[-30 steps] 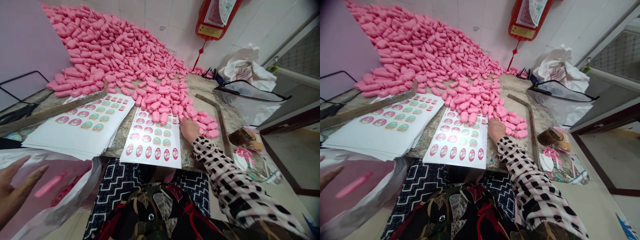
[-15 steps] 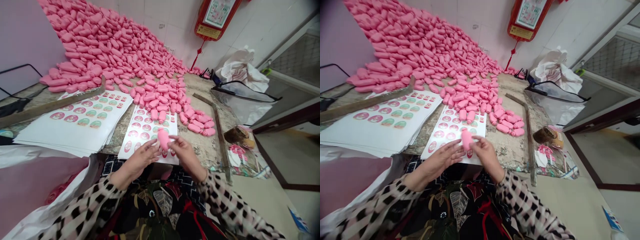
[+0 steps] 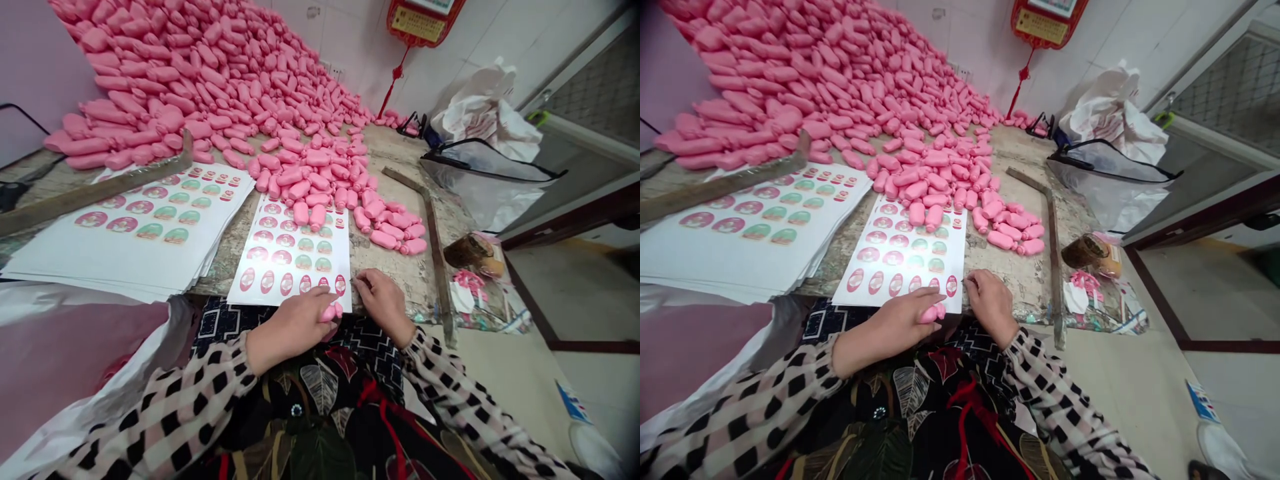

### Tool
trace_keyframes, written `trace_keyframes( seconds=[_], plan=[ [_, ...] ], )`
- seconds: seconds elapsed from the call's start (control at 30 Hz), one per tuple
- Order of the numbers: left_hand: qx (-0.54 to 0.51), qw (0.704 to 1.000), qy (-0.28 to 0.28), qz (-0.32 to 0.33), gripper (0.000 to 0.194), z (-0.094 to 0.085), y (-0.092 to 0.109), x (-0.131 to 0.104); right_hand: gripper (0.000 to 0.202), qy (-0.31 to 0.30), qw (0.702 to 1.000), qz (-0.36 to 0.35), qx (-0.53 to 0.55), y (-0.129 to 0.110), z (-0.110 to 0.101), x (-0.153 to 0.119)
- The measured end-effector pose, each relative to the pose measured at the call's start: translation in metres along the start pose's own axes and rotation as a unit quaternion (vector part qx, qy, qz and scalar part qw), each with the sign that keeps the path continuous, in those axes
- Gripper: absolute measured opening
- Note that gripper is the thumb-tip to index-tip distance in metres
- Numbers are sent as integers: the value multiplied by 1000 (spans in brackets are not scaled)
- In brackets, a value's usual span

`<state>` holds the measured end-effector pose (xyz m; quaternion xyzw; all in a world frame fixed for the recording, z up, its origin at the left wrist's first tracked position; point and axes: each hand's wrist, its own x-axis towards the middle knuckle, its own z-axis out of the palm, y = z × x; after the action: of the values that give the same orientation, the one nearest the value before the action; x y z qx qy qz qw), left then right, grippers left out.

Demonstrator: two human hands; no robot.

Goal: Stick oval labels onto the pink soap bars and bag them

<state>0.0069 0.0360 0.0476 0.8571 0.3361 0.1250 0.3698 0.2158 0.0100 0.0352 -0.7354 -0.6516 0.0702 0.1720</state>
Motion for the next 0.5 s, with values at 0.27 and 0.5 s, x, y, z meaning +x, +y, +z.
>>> trace_keyframes(
  seconds=[0.27, 0.5],
  plan=[
    [222, 972, -70, -17, 51, 13, 8, 11, 16, -7, 998, -42, -42, 0, 3, 6],
    [265, 961, -72, -32, 54, 22, 10, 8, 16, -36, 997, -64, -26, 7, 2, 11]
  ],
)
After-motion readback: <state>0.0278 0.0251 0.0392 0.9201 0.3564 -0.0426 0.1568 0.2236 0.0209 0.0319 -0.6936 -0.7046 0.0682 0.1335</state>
